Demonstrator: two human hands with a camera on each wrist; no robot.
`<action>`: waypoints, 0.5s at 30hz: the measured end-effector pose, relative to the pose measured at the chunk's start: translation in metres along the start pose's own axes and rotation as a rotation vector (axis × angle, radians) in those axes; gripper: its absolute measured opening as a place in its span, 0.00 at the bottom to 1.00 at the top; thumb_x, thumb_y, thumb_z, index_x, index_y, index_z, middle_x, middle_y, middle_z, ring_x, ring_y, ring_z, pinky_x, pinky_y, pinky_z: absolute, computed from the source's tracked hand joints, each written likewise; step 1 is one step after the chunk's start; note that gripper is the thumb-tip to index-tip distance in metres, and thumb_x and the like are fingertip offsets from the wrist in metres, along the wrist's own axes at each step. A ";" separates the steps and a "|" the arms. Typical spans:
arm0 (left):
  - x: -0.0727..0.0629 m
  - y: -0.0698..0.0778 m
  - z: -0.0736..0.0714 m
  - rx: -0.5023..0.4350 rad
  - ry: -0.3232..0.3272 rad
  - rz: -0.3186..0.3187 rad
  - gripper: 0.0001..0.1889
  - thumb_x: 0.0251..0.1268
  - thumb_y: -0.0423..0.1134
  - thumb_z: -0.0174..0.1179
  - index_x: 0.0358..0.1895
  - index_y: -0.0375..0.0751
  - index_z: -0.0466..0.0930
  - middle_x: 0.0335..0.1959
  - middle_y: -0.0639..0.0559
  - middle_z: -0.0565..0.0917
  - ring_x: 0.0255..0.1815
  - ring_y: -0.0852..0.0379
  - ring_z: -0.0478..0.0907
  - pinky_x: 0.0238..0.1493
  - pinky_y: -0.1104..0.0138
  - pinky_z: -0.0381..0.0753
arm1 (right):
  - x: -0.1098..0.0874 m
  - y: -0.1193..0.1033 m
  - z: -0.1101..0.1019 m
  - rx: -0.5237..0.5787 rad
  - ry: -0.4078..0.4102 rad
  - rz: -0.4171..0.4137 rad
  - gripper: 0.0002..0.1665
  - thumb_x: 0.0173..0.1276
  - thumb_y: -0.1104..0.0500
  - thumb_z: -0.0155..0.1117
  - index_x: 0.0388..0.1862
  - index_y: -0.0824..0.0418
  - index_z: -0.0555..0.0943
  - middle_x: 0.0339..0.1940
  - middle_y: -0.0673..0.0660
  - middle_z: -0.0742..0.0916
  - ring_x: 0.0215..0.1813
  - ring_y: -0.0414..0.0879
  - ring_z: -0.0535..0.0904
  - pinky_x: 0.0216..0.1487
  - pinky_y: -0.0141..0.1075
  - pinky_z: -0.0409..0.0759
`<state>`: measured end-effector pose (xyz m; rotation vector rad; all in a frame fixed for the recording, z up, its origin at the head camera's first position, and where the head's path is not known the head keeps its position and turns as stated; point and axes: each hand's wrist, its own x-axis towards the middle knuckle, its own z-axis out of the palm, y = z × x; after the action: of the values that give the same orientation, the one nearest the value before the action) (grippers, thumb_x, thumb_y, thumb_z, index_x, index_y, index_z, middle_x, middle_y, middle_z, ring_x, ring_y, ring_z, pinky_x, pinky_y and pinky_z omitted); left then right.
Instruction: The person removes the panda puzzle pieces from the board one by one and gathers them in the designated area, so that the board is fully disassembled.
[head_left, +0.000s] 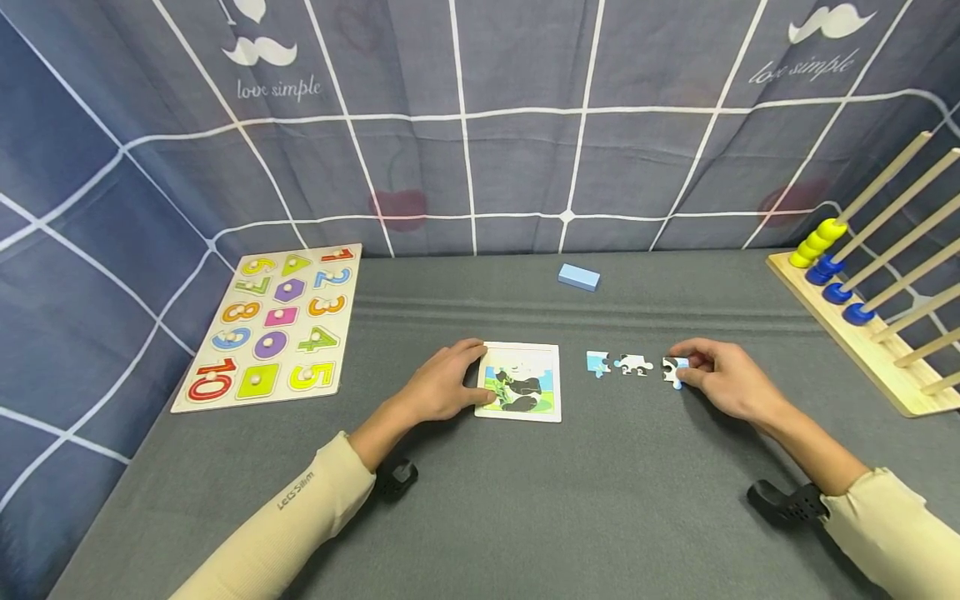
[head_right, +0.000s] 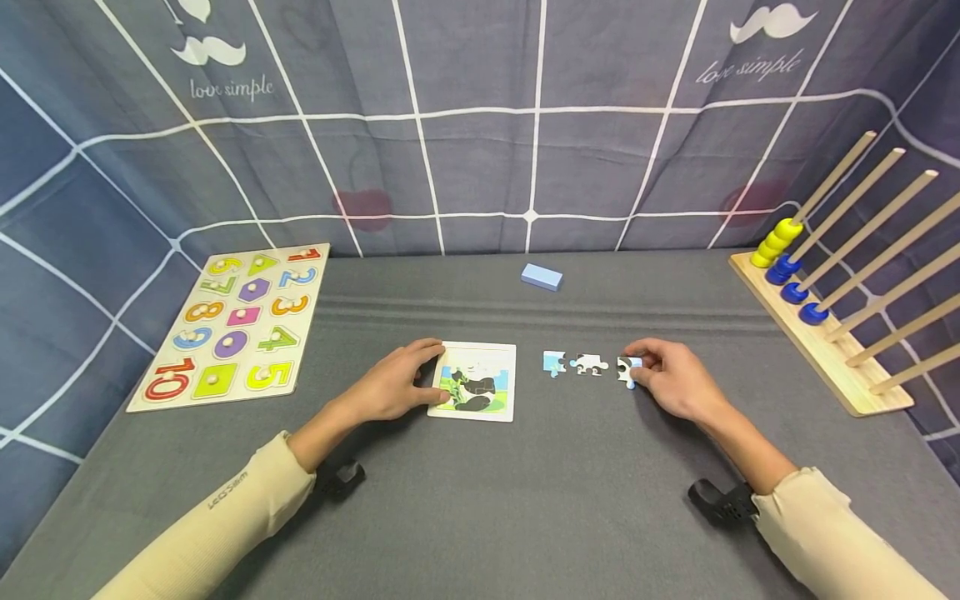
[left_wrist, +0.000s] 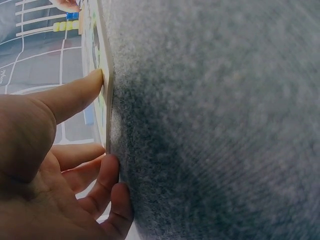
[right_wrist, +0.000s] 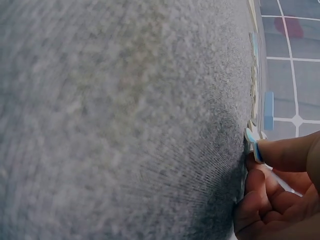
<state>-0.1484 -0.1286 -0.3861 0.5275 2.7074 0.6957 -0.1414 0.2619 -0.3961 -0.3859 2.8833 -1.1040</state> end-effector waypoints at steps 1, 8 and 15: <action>0.000 0.000 0.000 0.002 0.001 0.001 0.38 0.63 0.47 0.68 0.73 0.35 0.65 0.74 0.43 0.64 0.72 0.37 0.60 0.68 0.46 0.61 | 0.001 0.000 0.000 -0.008 0.003 0.001 0.12 0.67 0.68 0.65 0.48 0.71 0.82 0.32 0.55 0.80 0.30 0.37 0.71 0.31 0.31 0.68; 0.000 0.001 0.000 0.002 0.003 -0.006 0.38 0.63 0.47 0.69 0.73 0.36 0.65 0.74 0.43 0.64 0.72 0.37 0.61 0.66 0.46 0.63 | 0.001 0.004 0.001 -0.029 0.017 -0.035 0.10 0.66 0.69 0.66 0.45 0.71 0.83 0.29 0.53 0.78 0.27 0.37 0.69 0.28 0.32 0.66; -0.001 0.000 -0.001 -0.009 -0.001 -0.015 0.39 0.63 0.48 0.68 0.73 0.36 0.65 0.74 0.44 0.63 0.72 0.38 0.60 0.68 0.46 0.62 | 0.003 0.002 0.002 -0.065 -0.001 -0.018 0.10 0.68 0.68 0.64 0.47 0.70 0.83 0.28 0.52 0.78 0.27 0.38 0.69 0.29 0.33 0.66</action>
<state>-0.1481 -0.1290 -0.3848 0.5050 2.7028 0.7029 -0.1444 0.2609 -0.3988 -0.4160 2.9261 -1.0148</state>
